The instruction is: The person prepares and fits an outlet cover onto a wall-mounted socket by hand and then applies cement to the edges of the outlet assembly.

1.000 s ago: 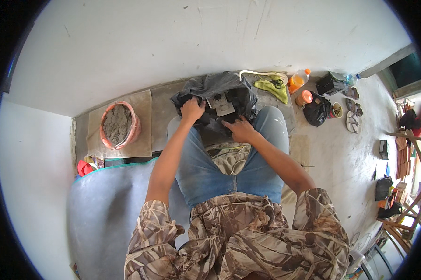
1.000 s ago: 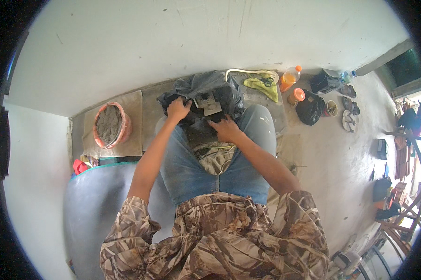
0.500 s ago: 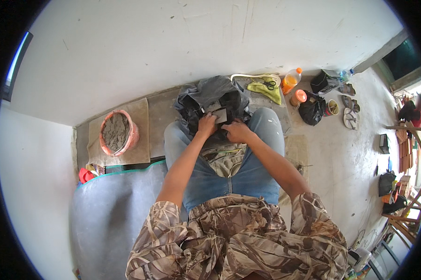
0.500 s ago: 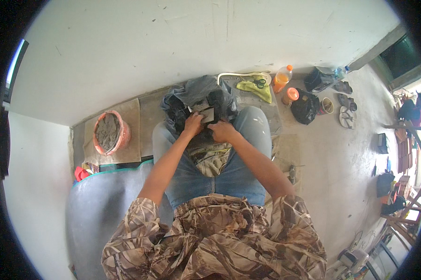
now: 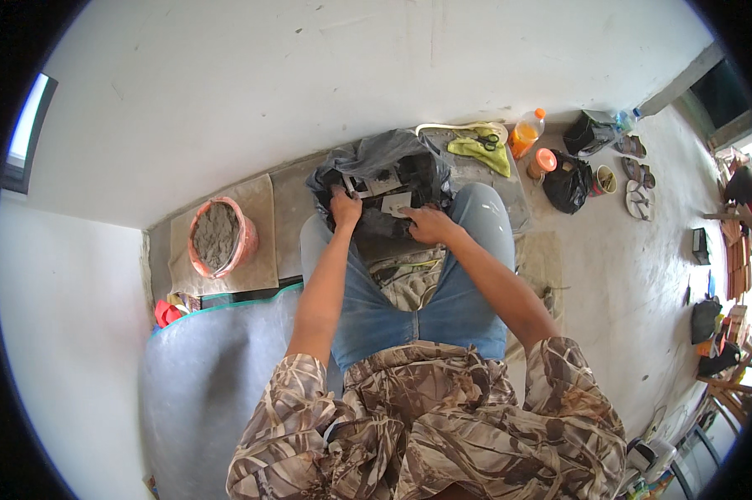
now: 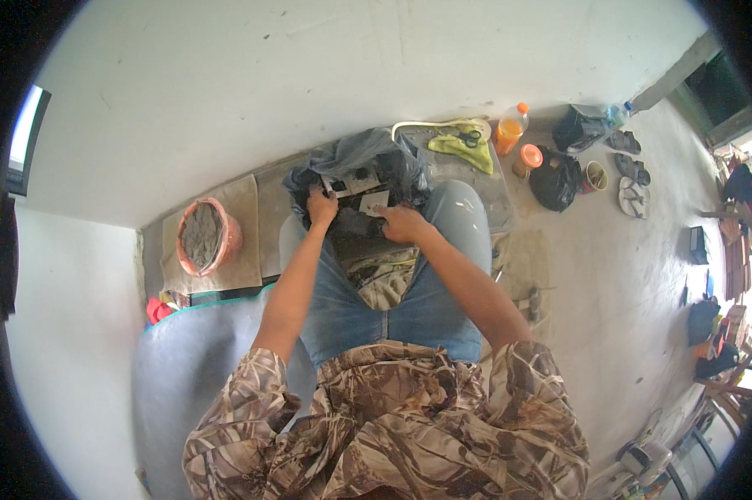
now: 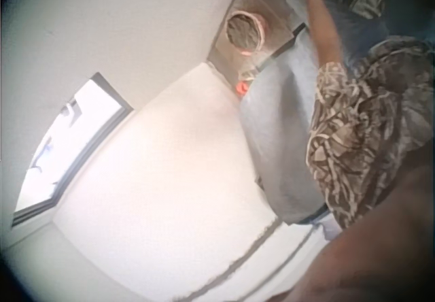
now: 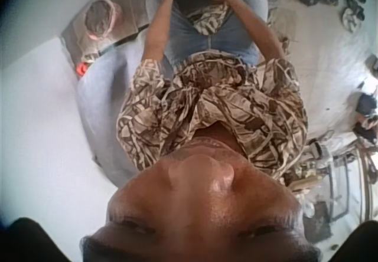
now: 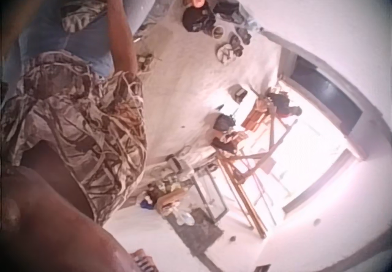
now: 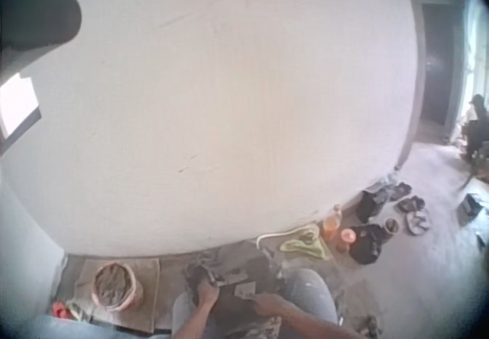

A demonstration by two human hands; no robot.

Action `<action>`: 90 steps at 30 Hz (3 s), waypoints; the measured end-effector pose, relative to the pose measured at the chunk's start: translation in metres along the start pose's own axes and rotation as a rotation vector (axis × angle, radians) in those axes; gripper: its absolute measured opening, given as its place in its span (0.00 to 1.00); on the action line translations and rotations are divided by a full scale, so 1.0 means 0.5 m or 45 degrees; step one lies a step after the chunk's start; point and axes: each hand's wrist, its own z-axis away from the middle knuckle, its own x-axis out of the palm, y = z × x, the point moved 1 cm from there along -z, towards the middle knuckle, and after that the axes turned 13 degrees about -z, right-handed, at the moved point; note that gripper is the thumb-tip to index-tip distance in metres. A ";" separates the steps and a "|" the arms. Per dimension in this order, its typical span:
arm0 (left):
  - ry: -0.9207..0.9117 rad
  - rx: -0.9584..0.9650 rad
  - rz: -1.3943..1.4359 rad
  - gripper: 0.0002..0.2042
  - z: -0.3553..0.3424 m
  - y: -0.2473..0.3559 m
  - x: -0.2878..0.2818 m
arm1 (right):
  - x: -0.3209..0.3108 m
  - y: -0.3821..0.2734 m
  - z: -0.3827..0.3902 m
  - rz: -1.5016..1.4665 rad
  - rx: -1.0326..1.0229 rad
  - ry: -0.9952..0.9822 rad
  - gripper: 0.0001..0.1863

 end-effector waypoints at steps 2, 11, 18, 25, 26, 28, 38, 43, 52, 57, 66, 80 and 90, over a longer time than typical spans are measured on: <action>-0.009 0.015 0.023 0.15 -0.016 -0.039 0.000 | 0.004 -0.009 -0.006 -0.027 -0.050 0.013 0.29; -0.566 -0.218 0.882 0.09 0.092 0.082 -0.196 | -0.017 0.031 -0.021 -0.347 -0.226 0.274 0.25; -0.676 0.065 1.002 0.10 0.325 0.140 -0.452 | -0.116 -0.181 0.102 -1.663 -0.033 0.265 0.17; -0.703 0.269 1.064 0.12 0.399 0.184 -0.538 | -0.118 -0.272 0.198 -1.862 -0.169 0.172 0.15; -0.680 0.282 1.096 0.12 0.404 0.191 -0.544 | -0.121 -0.279 0.202 -1.909 -0.166 0.167 0.15; -0.646 0.306 1.167 0.13 0.415 0.193 -0.537 | -0.132 -0.289 0.210 -1.965 -0.163 0.147 0.15; -0.597 0.287 1.138 0.22 0.450 0.239 -0.501 | -0.126 -0.284 0.230 -1.879 -0.189 0.263 0.11; -0.405 0.298 1.143 0.22 0.445 0.246 -0.495 | -0.060 -0.280 0.287 -0.804 -0.345 -0.281 0.26; -0.406 0.306 1.038 0.22 0.453 0.252 -0.478 | -0.095 -0.270 0.272 -1.787 -0.254 0.151 0.15; -0.495 0.305 1.027 0.22 0.473 0.259 -0.459 | -0.077 -0.247 0.256 -1.597 -0.137 0.424 0.20; -0.692 0.250 1.015 0.23 0.497 0.274 -0.420 | -0.088 -0.238 0.268 -1.988 -0.336 0.424 0.46; -0.615 0.292 0.382 0.23 0.412 0.099 -0.378 | -0.158 -0.031 0.389 0.126 0.226 0.799 0.28; -0.211 0.333 -0.263 0.30 0.262 -0.116 -0.322 | -0.153 0.026 0.324 0.001 0.441 0.903 0.27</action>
